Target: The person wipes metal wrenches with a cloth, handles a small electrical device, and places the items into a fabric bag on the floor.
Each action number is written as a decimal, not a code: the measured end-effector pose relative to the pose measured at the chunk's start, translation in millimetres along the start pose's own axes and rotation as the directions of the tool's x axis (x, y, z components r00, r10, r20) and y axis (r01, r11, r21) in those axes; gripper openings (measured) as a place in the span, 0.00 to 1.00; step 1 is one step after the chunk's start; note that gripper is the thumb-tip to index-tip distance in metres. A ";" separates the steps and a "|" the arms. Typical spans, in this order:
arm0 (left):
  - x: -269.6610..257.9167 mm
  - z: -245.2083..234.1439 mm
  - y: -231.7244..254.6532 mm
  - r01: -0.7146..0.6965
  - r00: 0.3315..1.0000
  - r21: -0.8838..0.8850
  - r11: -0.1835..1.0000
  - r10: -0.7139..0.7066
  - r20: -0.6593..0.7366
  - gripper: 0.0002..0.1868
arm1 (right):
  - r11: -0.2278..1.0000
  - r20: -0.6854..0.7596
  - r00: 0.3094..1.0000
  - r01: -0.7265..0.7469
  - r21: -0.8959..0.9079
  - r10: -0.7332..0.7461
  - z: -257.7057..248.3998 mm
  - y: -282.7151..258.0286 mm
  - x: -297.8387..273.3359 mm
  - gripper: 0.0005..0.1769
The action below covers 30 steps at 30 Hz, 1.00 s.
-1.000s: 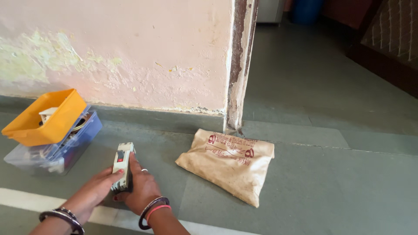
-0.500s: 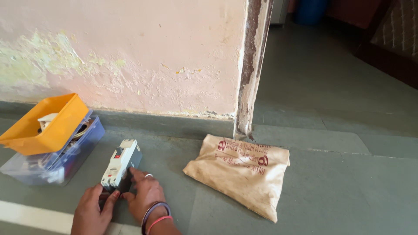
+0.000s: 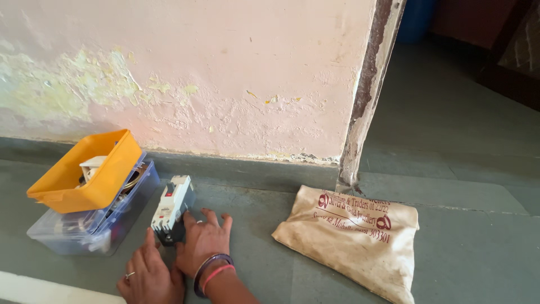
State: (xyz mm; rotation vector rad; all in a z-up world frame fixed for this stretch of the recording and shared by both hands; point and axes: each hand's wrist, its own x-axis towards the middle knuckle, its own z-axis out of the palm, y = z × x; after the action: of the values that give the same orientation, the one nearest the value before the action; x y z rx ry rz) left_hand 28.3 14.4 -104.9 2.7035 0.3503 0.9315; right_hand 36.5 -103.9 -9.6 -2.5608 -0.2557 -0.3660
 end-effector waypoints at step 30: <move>12.1 -13.0 -0.1 -0.090 0.949 -0.033 0.995 0.096 0.299 0.41 | 0.991 -0.158 0.980 -0.110 0.079 0.121 18.7 -14.0 10.1 0.29</move>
State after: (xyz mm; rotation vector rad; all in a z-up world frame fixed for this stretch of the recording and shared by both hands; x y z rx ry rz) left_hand 29.3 20.3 -88.2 2.8070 0.1509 0.5266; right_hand 46.3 -81.0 -15.0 -2.4473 -0.0583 -0.5100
